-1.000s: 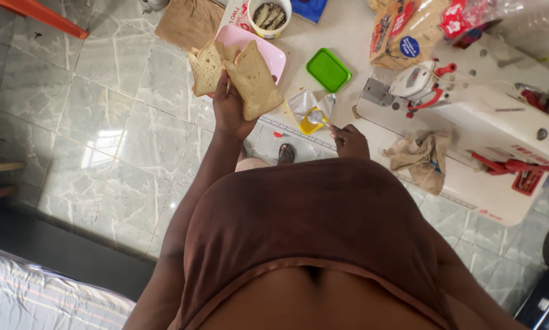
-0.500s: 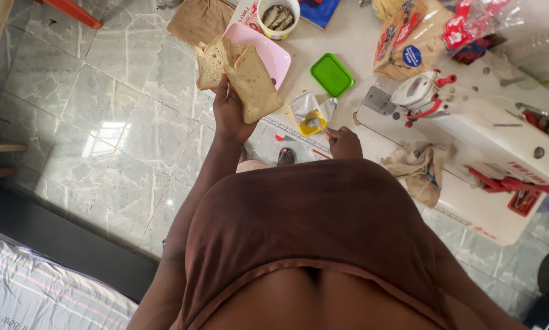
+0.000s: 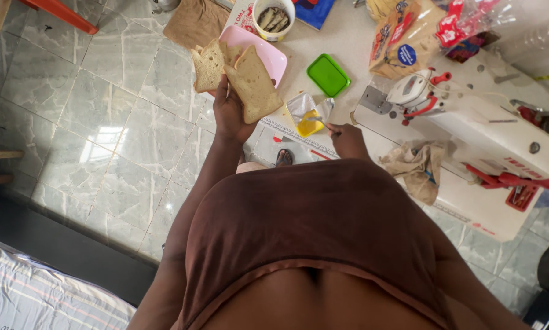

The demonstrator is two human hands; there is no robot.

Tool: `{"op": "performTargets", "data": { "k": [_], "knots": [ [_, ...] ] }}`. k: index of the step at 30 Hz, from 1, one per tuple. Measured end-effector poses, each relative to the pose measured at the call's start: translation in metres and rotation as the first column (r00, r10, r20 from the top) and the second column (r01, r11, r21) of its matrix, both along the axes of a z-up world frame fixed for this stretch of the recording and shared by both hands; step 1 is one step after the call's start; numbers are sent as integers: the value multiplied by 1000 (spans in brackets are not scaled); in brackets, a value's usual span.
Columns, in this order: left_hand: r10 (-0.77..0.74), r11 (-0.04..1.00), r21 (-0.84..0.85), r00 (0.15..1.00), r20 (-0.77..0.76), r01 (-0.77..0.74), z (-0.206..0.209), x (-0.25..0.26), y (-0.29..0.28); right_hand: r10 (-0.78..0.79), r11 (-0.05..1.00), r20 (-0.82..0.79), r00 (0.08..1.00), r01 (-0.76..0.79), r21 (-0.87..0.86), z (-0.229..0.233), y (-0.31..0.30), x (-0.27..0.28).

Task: The recorder prepares a sandwich by taking slices of bread and spreading contents from a container using a spoon.

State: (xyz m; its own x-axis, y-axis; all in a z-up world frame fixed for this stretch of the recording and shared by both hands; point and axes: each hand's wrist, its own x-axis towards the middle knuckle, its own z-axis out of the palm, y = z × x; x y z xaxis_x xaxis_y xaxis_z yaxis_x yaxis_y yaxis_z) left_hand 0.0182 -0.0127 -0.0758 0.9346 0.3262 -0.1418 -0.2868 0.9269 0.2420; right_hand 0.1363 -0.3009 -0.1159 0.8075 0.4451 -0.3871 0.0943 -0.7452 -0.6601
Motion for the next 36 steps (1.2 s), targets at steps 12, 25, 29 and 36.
{"op": "performTargets", "data": {
  "k": [12, 25, 29, 36],
  "knots": [
    [-12, 998, 66, 1000, -7, 12, 11, -5, 9, 51, 999, 201, 978, -49, -13, -34, 13, -14],
    [-24, 998, 60, 1000, 6, 23, 9, -10, 15, 64, 995, 145, 987, -52, -86, -46, 7, -8],
    [-21, 997, 68, 1000, 8, 21, 11, -9, 14, 95, 995, 116, 989, -90, -44, -40, 5, 0],
    [-24, 997, 77, 1000, 17, 23, 4, -4, 10, 117, 986, 137, 984, -98, -138, -58, 10, 0]
  ]
}}
